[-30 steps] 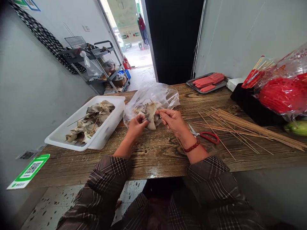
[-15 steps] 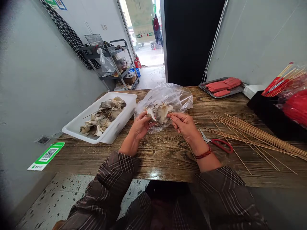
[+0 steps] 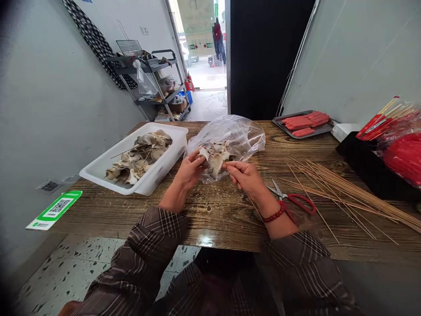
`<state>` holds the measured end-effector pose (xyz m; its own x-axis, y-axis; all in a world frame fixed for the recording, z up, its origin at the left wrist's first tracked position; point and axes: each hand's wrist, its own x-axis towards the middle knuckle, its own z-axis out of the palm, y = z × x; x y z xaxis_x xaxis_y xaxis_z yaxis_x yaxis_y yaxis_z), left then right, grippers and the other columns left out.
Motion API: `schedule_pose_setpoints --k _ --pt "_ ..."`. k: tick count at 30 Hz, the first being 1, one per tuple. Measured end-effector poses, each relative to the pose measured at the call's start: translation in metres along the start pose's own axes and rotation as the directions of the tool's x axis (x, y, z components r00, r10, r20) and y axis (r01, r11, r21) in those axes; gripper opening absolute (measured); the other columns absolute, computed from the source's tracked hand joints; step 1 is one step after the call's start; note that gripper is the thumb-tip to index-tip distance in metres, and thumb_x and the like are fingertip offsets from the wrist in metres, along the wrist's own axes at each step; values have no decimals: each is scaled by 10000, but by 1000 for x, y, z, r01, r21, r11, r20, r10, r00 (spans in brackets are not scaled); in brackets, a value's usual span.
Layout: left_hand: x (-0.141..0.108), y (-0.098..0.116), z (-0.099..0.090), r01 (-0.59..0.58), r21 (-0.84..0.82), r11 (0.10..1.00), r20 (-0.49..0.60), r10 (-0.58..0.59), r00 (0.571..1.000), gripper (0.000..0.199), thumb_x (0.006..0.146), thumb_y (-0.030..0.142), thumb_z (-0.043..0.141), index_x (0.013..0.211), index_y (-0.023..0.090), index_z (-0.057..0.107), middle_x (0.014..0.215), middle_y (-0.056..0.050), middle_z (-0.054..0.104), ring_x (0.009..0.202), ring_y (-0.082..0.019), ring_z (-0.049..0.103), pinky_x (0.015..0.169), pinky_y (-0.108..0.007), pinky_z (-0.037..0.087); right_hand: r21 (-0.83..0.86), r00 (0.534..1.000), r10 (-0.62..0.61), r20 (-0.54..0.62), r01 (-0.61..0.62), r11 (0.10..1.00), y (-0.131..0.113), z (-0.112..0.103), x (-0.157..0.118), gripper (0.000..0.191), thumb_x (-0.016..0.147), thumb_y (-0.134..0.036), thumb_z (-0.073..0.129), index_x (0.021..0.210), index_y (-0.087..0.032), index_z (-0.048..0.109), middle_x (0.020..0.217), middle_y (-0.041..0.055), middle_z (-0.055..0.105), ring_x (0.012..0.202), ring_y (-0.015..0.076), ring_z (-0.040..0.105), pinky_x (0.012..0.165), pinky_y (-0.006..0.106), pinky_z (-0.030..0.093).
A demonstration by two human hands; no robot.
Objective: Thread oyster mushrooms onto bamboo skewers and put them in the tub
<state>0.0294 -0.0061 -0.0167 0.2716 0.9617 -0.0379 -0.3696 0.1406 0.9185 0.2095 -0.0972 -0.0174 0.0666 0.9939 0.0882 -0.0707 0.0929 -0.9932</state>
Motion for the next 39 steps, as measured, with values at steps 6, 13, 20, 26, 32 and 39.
schedule_pose_setpoints --k 6,13,20,26,32,39 --pt "4 -8 -1 -271 406 873 73 264 962 235 619 116 680 847 169 655 775 8 615 712 -113 536 675 -228 412 2 1000 4 -21 -4 1000 -1 -2 0 401 785 -472 674 988 -133 740 487 -72 441 405 49 320 351 184 223" --pt "1 -2 1 -363 656 662 40 450 892 343 588 74 678 911 192 684 747 20 588 659 -117 480 677 -253 397 7 999 3 -38 -2 1000 -4 0 -1 408 772 -472 683 981 -126 737 490 -69 450 409 53 339 359 189 229" --pt "2 3 0 -59 15 998 -118 60 991 201 682 181 719 874 133 678 789 -21 656 614 -92 555 541 -214 444 -35 1000 -6 -20 5 999 -6 1 -2 419 788 -476 663 988 -116 738 485 -67 441 405 53 326 355 193 236" --pt "4 8 -1 20 -312 950 -103 -54 993 119 740 22 639 823 101 673 841 -56 716 760 -111 669 773 -227 547 -109 991 19 131 -5 994 1 2 -5 402 834 -474 619 1018 -138 741 499 -66 453 393 47 340 356 180 259" --pt "0 6 0 43 -226 973 -112 -70 991 76 785 147 705 787 94 650 743 -67 708 689 -133 688 741 -263 551 -230 975 68 212 -17 973 6 10 -4 447 832 -484 605 1058 -121 736 489 -61 481 370 52 366 368 192 286" --pt "-4 2 6 38 -154 987 -107 -55 993 245 695 215 796 835 127 616 751 -59 731 681 -137 703 658 -222 516 -193 996 43 76 -28 981 12 11 0 443 822 -486 599 1032 -121 735 496 -63 457 373 52 350 361 194 254"
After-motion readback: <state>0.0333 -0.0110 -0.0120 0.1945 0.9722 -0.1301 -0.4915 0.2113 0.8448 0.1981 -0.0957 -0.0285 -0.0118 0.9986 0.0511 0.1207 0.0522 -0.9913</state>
